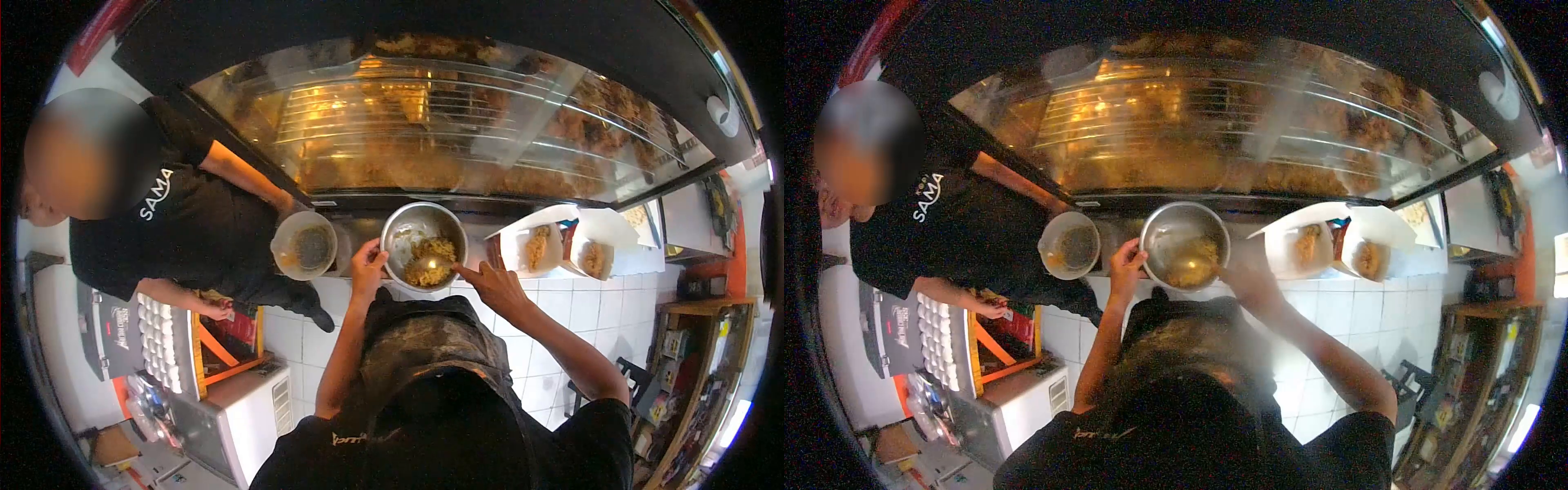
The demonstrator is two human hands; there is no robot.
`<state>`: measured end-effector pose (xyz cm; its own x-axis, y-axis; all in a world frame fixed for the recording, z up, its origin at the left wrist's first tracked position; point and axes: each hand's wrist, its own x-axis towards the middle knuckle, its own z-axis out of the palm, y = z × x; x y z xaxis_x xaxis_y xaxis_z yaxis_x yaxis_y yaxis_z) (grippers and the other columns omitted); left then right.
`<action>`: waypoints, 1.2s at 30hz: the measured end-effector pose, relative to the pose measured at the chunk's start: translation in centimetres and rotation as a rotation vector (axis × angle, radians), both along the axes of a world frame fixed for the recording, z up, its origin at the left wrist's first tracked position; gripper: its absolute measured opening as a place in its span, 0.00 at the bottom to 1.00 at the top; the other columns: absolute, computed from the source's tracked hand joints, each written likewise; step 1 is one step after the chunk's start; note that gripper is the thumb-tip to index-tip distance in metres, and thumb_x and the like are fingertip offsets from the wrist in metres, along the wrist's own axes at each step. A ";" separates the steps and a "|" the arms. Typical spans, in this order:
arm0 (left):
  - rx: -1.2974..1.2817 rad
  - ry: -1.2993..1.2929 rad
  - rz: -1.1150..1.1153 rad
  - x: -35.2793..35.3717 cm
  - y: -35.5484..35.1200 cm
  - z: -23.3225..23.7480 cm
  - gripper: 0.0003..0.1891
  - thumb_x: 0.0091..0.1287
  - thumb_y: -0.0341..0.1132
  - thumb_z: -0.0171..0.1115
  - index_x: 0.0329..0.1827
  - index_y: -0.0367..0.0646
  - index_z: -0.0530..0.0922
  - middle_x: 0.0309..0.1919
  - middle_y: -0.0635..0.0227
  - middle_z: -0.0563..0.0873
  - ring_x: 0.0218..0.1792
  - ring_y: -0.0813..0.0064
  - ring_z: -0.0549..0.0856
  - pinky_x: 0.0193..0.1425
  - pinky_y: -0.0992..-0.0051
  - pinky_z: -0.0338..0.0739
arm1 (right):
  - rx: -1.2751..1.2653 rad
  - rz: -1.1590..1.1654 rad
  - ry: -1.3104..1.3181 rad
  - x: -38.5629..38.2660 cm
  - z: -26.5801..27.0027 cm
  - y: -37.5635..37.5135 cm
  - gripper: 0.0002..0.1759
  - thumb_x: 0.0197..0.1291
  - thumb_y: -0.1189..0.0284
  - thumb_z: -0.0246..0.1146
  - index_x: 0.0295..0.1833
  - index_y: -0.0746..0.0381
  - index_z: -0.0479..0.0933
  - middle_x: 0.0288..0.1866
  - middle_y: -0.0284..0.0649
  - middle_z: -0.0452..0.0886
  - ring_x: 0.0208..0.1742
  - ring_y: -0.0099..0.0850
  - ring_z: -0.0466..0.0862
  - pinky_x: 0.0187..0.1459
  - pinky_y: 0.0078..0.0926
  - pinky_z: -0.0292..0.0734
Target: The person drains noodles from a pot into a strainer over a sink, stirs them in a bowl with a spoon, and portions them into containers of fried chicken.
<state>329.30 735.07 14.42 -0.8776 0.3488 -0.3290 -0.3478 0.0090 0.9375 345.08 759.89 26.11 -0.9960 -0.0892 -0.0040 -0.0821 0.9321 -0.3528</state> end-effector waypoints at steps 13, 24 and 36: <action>0.483 -0.519 0.056 7.8 -0.1 -3.3 0.18 0.74 0.32 0.53 0.65 0.39 0.67 0.56 0.58 0.78 0.55 0.56 0.81 0.65 0.50 0.75 | 0.163 -0.105 -0.233 2.7 -7.7 -0.1 0.42 0.59 0.82 0.53 0.79 0.52 0.51 0.36 0.47 0.74 0.23 0.43 0.80 0.22 0.39 0.78; 0.531 -0.517 -0.046 15.1 6.0 -3.8 0.24 0.76 0.44 0.52 0.61 0.29 0.70 0.57 0.52 0.80 0.56 0.61 0.83 0.63 0.65 0.79 | 0.146 0.183 -0.005 2.3 -6.4 3.7 0.41 0.58 0.82 0.55 0.78 0.50 0.54 0.33 0.48 0.74 0.29 0.45 0.82 0.24 0.42 0.80; 0.429 -0.288 0.212 16.1 7.8 -3.2 0.21 0.76 0.42 0.53 0.56 0.28 0.74 0.51 0.53 0.84 0.53 0.61 0.85 0.60 0.62 0.80 | -0.375 0.266 -0.377 -1.3 -10.4 7.3 0.41 0.56 0.81 0.54 0.77 0.49 0.57 0.21 0.54 0.78 0.24 0.51 0.82 0.33 0.49 0.77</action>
